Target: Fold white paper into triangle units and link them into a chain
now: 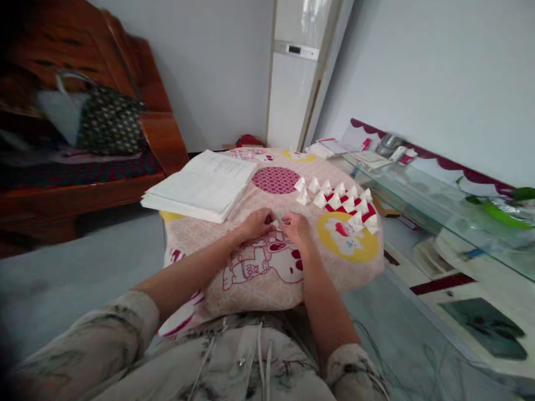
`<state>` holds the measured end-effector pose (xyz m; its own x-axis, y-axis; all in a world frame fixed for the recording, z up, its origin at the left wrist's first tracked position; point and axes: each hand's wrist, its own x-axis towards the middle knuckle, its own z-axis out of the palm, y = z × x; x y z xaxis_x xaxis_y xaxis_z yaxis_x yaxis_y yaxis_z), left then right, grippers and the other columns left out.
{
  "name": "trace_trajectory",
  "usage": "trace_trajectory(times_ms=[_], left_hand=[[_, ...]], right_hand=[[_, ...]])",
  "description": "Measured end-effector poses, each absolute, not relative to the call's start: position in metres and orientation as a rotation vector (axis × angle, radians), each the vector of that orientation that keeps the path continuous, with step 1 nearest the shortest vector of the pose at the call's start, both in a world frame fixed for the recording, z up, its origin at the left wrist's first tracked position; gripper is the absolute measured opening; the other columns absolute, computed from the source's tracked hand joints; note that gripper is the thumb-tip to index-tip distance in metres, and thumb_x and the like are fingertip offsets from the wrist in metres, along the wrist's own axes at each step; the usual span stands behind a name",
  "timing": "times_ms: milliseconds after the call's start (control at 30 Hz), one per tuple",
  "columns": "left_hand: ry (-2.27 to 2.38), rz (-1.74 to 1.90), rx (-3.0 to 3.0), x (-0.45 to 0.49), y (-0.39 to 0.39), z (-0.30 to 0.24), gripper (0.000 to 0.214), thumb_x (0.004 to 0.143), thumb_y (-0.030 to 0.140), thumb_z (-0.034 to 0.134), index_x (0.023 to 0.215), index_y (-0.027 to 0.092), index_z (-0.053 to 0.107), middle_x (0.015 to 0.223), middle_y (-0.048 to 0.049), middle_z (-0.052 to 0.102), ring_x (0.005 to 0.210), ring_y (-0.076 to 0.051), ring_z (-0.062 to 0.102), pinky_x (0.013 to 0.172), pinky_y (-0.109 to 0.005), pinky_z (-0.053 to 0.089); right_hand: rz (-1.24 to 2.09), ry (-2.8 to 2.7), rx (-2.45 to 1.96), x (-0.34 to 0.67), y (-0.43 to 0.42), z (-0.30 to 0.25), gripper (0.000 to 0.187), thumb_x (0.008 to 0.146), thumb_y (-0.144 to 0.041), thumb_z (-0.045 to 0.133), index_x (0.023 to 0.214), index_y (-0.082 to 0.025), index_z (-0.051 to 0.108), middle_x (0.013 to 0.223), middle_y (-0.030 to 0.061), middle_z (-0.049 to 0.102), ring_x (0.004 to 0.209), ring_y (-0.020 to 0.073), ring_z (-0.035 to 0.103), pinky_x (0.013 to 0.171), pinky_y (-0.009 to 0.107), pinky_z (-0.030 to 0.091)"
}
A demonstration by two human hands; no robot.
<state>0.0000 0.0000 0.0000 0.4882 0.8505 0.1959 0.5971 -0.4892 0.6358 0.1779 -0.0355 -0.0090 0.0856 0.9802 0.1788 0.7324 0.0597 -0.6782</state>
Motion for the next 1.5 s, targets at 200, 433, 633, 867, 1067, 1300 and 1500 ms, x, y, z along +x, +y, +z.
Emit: trace_trajectory(times_ms=[200,433,633,867,1067,1300,1500], left_hand=[[1.036,0.862,2.099,0.002,-0.003,-0.004,0.023,0.068,0.015,0.076,0.082,0.016,0.058,0.069,0.0054,0.055,0.063,-0.011,0.049,0.061,-0.023,0.037],[0.84,0.945,1.804,-0.001,-0.002,-0.006,0.027,0.063,0.006,0.071,0.085,0.015,0.058,0.062,0.0076,0.056,0.057,-0.008,0.051,0.056,-0.02,0.038],[0.699,0.778,1.328,-0.009,0.0,-0.004,0.034,0.073,0.015,0.073,0.103,0.011,0.057,0.062,-0.0002,0.069,0.05,-0.012,0.063,0.053,-0.021,0.049],[0.717,0.714,1.205,-0.01,-0.003,0.001,0.034,0.073,0.014,0.076,0.104,0.009,0.063,0.066,-0.0041,0.073,0.05,-0.012,0.067,0.051,-0.019,0.053],[0.76,0.527,1.256,-0.01,-0.004,0.005,0.011,0.077,0.018,0.069,0.075,0.008,0.069,0.064,-0.0075,0.072,0.052,-0.012,0.067,0.051,-0.018,0.054],[0.752,0.458,1.377,-0.01,-0.007,0.004,0.013,0.072,0.015,0.072,0.062,0.009,0.066,0.051,-0.002,0.064,0.043,-0.009,0.059,0.04,-0.014,0.042],[0.648,0.473,1.292,-0.01,-0.008,0.0,0.013,0.07,0.018,0.076,0.066,0.009,0.067,0.053,-0.0028,0.066,0.042,-0.009,0.059,0.04,-0.014,0.044]], right_hand=[[0.56,-1.826,-1.53,0.182,-0.041,-0.005,0.007,0.073,-0.023,0.069,0.073,-0.017,0.073,0.068,0.0005,0.069,0.069,0.0186,0.064,0.065,0.027,0.046],[0.834,-1.653,-1.477,0.18,-0.045,-0.001,0.018,0.073,-0.033,0.064,0.062,-0.018,0.063,0.052,-0.0025,0.056,0.049,0.0115,0.049,0.047,0.023,0.034],[1.179,-1.361,-1.397,0.174,-0.046,0.002,0.022,0.068,-0.039,0.07,0.068,-0.018,0.062,0.054,0.0007,0.063,0.041,0.012,0.053,0.037,0.021,0.037],[1.365,-1.365,-1.392,0.172,-0.054,0.01,0.028,0.067,-0.043,0.073,0.065,-0.018,0.061,0.048,-0.0009,0.06,0.035,0.0087,0.049,0.03,0.018,0.028],[1.366,-1.362,-1.399,0.173,-0.054,0.011,0.026,0.066,-0.04,0.073,0.061,-0.018,0.059,0.045,-0.0025,0.057,0.034,0.0068,0.045,0.03,0.017,0.025],[1.398,-1.397,-1.39,0.172,-0.054,0.009,0.025,0.066,-0.04,0.071,0.06,-0.018,0.058,0.045,-0.0033,0.056,0.033,0.0062,0.043,0.03,0.017,0.024],[1.433,-1.396,-1.335,0.176,-0.055,0.008,0.027,0.067,-0.041,0.073,0.063,-0.018,0.058,0.046,-0.0039,0.056,0.034,0.0062,0.043,0.031,0.017,0.024]])
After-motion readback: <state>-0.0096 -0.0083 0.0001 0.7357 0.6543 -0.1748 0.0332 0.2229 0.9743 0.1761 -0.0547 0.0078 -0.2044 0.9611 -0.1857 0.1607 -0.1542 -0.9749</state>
